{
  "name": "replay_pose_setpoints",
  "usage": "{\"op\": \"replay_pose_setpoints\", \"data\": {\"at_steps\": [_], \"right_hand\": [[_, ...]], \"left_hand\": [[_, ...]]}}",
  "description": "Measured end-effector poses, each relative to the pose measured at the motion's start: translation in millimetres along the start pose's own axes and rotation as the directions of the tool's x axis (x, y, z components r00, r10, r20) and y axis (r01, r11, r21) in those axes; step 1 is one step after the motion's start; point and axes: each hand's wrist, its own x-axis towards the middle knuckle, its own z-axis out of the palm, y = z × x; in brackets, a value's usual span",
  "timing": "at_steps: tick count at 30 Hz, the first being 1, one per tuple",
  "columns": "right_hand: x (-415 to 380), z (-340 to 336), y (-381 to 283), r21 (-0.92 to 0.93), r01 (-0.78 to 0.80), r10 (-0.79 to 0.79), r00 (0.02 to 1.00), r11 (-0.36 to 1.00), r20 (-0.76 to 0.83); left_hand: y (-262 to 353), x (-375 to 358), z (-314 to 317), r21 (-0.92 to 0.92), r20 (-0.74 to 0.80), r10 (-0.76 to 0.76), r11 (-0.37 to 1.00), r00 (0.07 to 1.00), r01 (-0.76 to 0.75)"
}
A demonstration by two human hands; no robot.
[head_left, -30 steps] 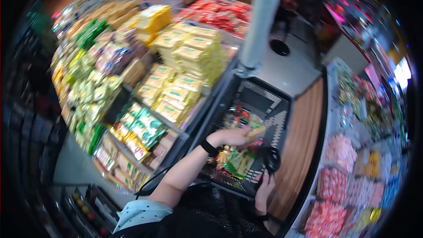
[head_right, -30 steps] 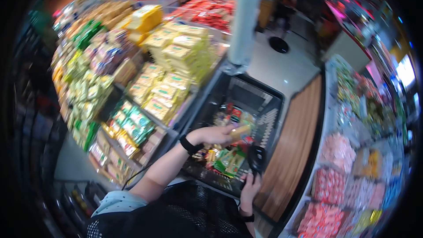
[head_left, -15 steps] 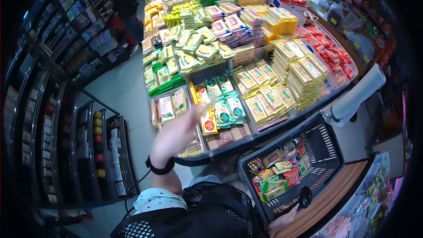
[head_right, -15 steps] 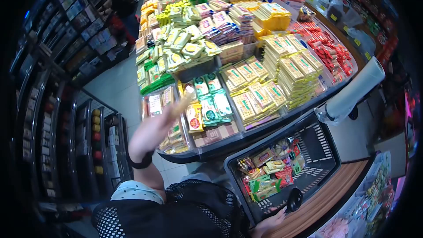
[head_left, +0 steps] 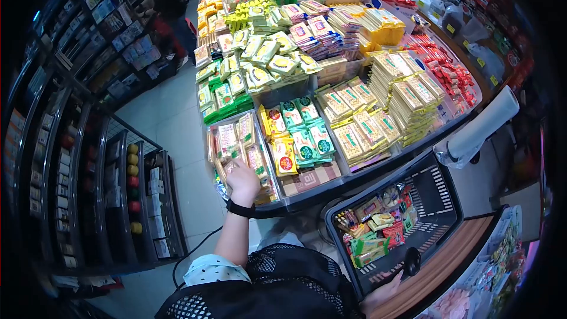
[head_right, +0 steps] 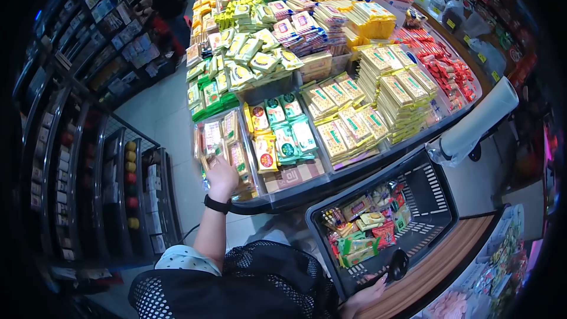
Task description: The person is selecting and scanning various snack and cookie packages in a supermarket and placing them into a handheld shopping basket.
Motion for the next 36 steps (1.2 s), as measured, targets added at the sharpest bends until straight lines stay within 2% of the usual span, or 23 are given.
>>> {"op": "replay_pose_setpoints", "data": {"at_steps": [2,3,4,7,8,11,12,14,16,18,20,22,24,26,27,28,29,30,31,32,34,35,36], "right_hand": [[-4.0,4.8,-8.4,0.069,0.000,-0.001,1.000,0.998,0.002],[-5.1,7.0,-9.9,0.066,0.036,-0.035,0.999,0.997,-0.011],[-5.9,9.5,-12.4,0.062,0.071,-0.070,0.997,0.996,-0.024],[0.7,10.0,-7.4,0.090,0.068,-0.066,0.998,0.994,-0.025],[0.7,5.8,-1.5,0.084,0.058,-0.058,0.998,0.995,-0.009],[1.2,14.5,-12.5,-0.064,0.058,-0.061,0.997,0.996,-0.047],[1.4,16.6,-16.7,-0.112,0.057,-0.062,0.997,0.992,-0.043],[2.1,18.1,-16.7,-0.100,0.075,-0.078,0.997,0.992,-0.023],[-3.2,22.7,-35.8,-0.148,0.035,-0.043,0.997,0.988,-0.056],[0.5,23.0,-30.8,-0.204,0.076,-0.081,0.996,0.976,-0.020],[1.5,23.1,-31.1,-0.222,0.086,-0.099,0.994,0.971,-0.046],[0.2,24.7,-37.5,-0.275,0.168,-0.174,0.985,0.947,0.003],[-1.2,26.8,-45.1,-0.284,0.184,-0.190,0.982,0.941,0.005],[-0.5,26.6,-43.3,-0.279,0.185,-0.192,0.981,0.942,0.004],[0.4,28.0,-38.5,-0.249,0.169,-0.180,0.983,0.954,-0.025],[0.7,28.1,-40.7,-0.243,0.169,-0.182,0.983,0.955,-0.034],[0.1,27.3,-44.6,-0.264,0.195,-0.208,0.978,0.945,-0.024],[-1.0,29.0,-47.4,-0.280,0.218,-0.233,0.972,0.935,-0.021],[-1.4,30.2,-49.0,-0.269,0.216,-0.234,0.972,0.939,-0.036],[-1.7,30.6,-49.9,-0.259,0.213,-0.226,0.974,0.942,-0.022],[2.1,28.1,-52.0,-0.251,0.221,-0.232,0.972,0.942,-0.017],[2.2,29.3,-52.0,-0.227,0.201,-0.211,0.977,0.953,-0.019],[0.9,29.3,-52.3,-0.206,0.177,-0.185,0.982,0.962,-0.021]], "left_hand": [[5.0,-3.6,7.8,0.138,-0.061,0.047,0.990,0.997,-0.038],[2.8,-0.1,7.6,0.149,0.028,0.042,0.988,0.999,-0.046],[0.0,1.7,9.5,0.150,0.029,0.054,0.987,0.998,-0.058],[-1.4,2.9,7.1,0.284,-0.077,0.000,0.958,0.997,0.022],[0.7,3.9,7.2,0.290,-0.071,0.035,0.957,0.997,-0.013],[5.9,4.8,7.6,0.235,0.031,0.010,0.972,0.999,-0.017],[3.0,10.8,25.1,0.287,0.023,0.066,0.955,0.998,-0.070],[5.1,18.0,38.2,0.320,-0.159,0.103,0.946,0.982,-0.047],[25.8,13.1,-7.8,0.160,-0.062,0.087,0.984,0.994,-0.076],[42.5,6.1,-34.7,-0.021,-0.297,0.195,0.977,0.935,-0.211],[70.2,-4.8,-62.3,-0.175,-0.489,0.323,0.874,0.810,-0.454],[109.5,-28.6,-91.3,-0.432,-0.456,0.433,0.656,0.778,-0.618],[150.3,-69.1,-112.6,-0.704,-0.361,0.637,0.292,0.681,-0.647],[188.7,-102.0,-98.8,-0.593,-0.509,0.762,0.027,0.400,-0.805],[205.1,-124.8,-91.5,-0.626,-0.466,0.797,0.010,0.385,-0.780],[220.8,-143.5,-81.3,-0.574,-0.427,0.831,0.055,0.356,-0.817],[240.2,-162.8,-63.0,-0.459,-0.294,0.909,0.136,0.295,-0.878],[256.1,-177.7,-34.4,-0.392,-0.238,0.933,0.161,0.269,-0.906],[274.0,-188.3,-6.4,-0.248,-0.046,0.965,0.238,0.257,-0.939],[290.1,-191.2,24.4,-0.130,0.033,0.964,0.267,0.265,-0.955],[318.1,-193.3,80.1,0.099,0.176,0.863,0.463,0.474,-0.881],[321.0,-184.3,106.7,0.025,0.206,0.867,0.459,0.454,-0.888],[322.1,-176.0,113.8,-0.075,0.398,0.804,0.510,0.443,-0.857]]}}
